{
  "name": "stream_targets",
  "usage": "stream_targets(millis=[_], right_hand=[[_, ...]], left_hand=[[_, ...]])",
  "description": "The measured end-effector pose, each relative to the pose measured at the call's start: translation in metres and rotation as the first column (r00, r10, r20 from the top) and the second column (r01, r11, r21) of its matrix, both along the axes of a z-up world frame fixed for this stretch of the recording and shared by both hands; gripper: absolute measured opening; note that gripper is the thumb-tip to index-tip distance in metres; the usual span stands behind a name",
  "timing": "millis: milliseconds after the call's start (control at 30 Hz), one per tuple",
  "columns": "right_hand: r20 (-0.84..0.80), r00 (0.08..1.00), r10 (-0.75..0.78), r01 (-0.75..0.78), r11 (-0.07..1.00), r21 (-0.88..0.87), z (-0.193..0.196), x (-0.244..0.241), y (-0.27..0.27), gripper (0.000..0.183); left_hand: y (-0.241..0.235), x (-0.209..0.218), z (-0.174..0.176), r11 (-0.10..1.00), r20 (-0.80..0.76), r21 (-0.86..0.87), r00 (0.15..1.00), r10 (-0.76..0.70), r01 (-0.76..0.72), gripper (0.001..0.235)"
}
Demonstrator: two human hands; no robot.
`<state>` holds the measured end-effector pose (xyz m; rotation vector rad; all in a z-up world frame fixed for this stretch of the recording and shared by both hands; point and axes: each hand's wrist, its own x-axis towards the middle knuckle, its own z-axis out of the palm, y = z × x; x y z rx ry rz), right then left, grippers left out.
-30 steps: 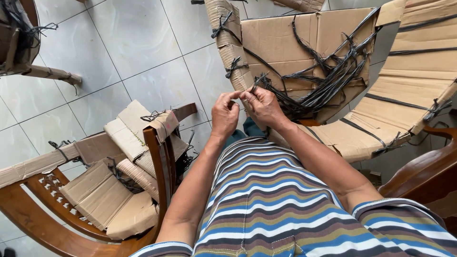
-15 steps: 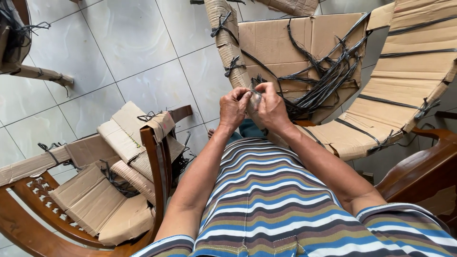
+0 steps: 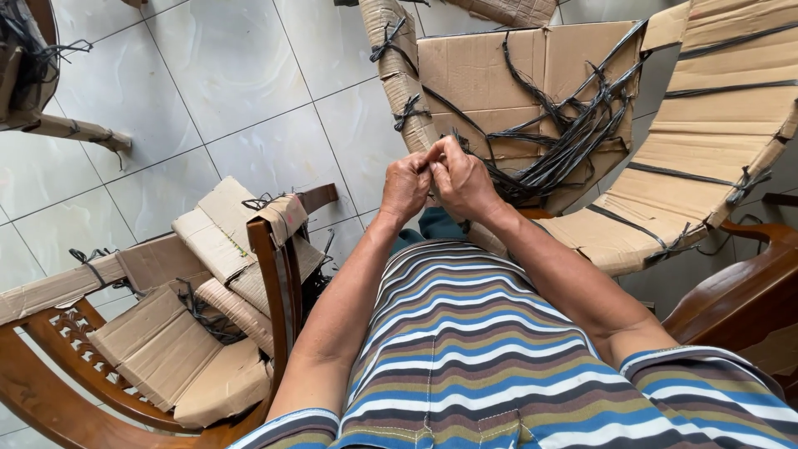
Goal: Securing cardboard protective padding to a wooden chair frame using plastic strips and a threading tool.
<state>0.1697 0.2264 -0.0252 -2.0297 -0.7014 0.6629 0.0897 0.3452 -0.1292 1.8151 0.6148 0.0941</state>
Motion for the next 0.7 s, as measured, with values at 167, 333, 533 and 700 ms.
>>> stream_targets(millis=[167,333,533,700], right_hand=[[-0.047,0.999,0.022,-0.021,1.000,0.016,-0.017,0.015,0.004,0.015],[-0.055,0.998,-0.027,0.033,0.994,0.104,-0.008,0.028,-0.003,0.019],[0.011,0.991,0.131,-0.131,0.989,0.069,-0.025,0.024,-0.009,0.029],[0.050,0.992,0.119,-0.119,0.993,0.012,-0.035,0.021,-0.007,0.034]], left_hand=[[0.003,-0.001,0.028,0.999,0.013,0.005,0.999,-0.046,0.046,0.012],[0.003,-0.003,0.032,0.999,0.024,-0.037,1.000,-0.004,0.005,0.019],[0.002,-0.004,0.043,0.997,-0.069,-0.064,0.997,0.031,-0.036,0.022],[0.003,-0.008,0.009,0.994,-0.139,-0.097,0.989,0.044,-0.057,0.027]])
